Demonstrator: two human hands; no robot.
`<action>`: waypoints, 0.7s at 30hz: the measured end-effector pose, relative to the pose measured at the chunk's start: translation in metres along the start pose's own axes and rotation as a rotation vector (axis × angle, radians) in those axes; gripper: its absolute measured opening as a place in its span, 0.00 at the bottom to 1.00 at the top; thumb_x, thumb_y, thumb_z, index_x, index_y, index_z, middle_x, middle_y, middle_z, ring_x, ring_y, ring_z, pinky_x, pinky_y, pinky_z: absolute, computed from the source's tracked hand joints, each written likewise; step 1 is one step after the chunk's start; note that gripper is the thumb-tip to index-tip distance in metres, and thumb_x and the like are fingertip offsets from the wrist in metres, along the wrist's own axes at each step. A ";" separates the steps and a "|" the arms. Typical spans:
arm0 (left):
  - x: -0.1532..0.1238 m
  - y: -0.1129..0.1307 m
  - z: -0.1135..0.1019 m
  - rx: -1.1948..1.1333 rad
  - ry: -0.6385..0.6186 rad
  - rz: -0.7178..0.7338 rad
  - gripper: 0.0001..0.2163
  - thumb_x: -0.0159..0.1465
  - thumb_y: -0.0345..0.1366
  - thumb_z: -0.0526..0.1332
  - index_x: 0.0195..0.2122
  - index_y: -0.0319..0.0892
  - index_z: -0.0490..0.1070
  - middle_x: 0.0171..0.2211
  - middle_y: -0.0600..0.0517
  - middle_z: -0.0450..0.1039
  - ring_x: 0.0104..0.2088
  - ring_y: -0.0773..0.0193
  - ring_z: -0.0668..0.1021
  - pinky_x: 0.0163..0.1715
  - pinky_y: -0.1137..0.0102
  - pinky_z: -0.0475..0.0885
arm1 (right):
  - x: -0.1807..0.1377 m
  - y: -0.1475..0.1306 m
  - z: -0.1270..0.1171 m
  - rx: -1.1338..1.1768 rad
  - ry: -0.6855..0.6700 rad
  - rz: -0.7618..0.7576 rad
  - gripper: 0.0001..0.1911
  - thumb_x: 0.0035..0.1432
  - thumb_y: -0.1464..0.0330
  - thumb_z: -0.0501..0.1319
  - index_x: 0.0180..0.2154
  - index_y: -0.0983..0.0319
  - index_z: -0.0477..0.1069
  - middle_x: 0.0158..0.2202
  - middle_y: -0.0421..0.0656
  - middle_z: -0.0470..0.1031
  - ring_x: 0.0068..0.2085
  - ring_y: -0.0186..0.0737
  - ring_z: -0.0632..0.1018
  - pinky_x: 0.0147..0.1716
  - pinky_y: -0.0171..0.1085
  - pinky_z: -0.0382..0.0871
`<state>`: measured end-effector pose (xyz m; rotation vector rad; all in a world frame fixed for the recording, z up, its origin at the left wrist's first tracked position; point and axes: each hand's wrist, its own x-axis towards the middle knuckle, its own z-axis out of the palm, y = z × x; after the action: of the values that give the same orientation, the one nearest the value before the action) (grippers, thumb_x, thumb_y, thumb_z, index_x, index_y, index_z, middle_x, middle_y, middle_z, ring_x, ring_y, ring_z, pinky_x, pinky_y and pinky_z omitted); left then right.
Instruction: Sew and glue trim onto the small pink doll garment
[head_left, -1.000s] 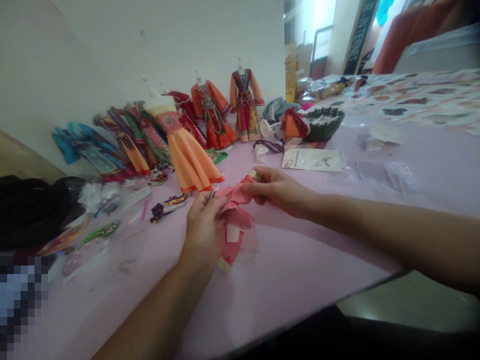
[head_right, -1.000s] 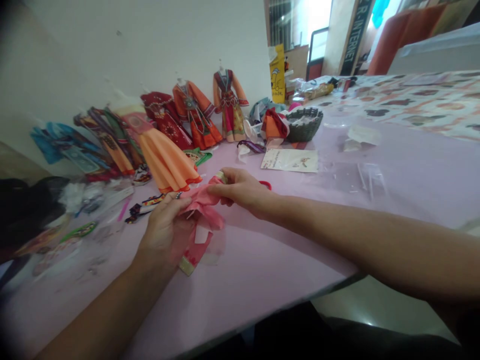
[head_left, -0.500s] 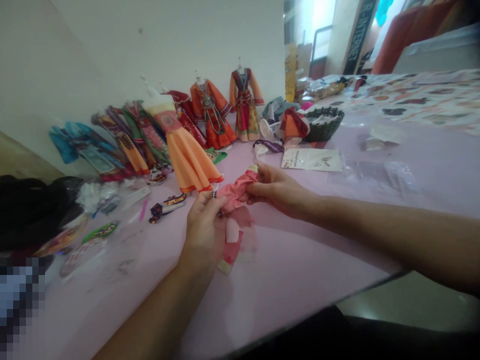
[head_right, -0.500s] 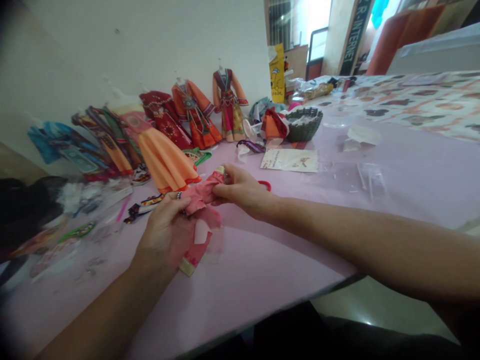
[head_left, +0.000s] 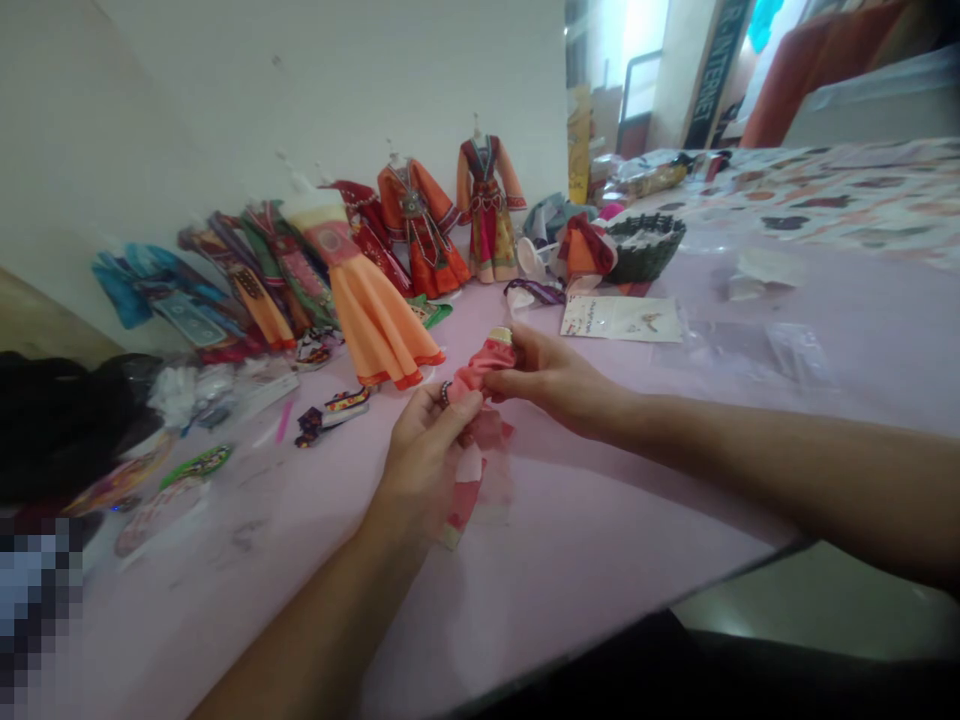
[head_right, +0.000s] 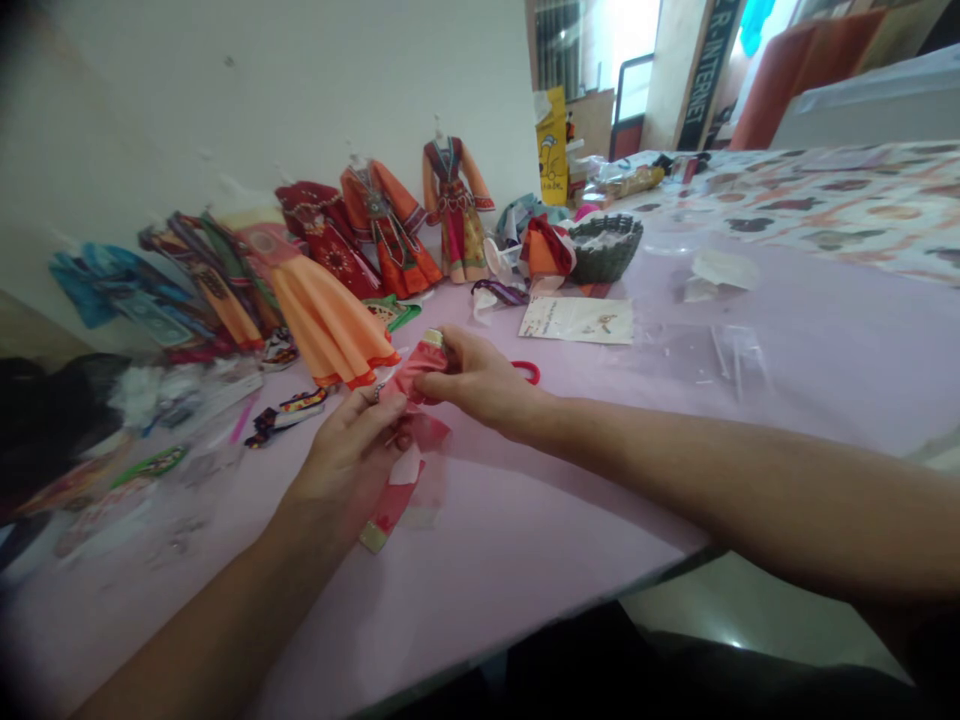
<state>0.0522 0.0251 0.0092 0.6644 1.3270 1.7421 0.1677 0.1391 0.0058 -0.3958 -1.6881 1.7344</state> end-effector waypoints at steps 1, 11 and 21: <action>0.000 0.000 0.000 0.004 0.001 -0.002 0.13 0.52 0.33 0.74 0.33 0.41 0.71 0.29 0.55 0.74 0.27 0.70 0.74 0.27 0.74 0.68 | 0.000 0.000 0.000 -0.006 -0.001 -0.006 0.16 0.52 0.67 0.69 0.32 0.58 0.61 0.32 0.37 0.71 0.34 0.37 0.75 0.36 0.38 0.71; 0.002 -0.001 0.000 0.027 -0.012 0.018 0.13 0.55 0.39 0.74 0.29 0.40 0.70 0.25 0.56 0.70 0.25 0.71 0.72 0.25 0.75 0.67 | -0.001 -0.001 0.000 -0.149 0.038 -0.057 0.14 0.54 0.69 0.68 0.31 0.57 0.62 0.31 0.38 0.71 0.37 0.40 0.76 0.35 0.39 0.73; 0.003 -0.001 -0.003 0.041 -0.031 0.002 0.15 0.50 0.33 0.77 0.32 0.40 0.72 0.25 0.57 0.74 0.23 0.72 0.75 0.26 0.76 0.71 | -0.001 -0.003 0.001 -0.181 0.068 -0.090 0.13 0.53 0.69 0.68 0.32 0.58 0.63 0.31 0.38 0.72 0.38 0.41 0.75 0.36 0.39 0.71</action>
<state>0.0483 0.0265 0.0066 0.7132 1.3449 1.7040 0.1688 0.1374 0.0081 -0.4477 -1.7916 1.4933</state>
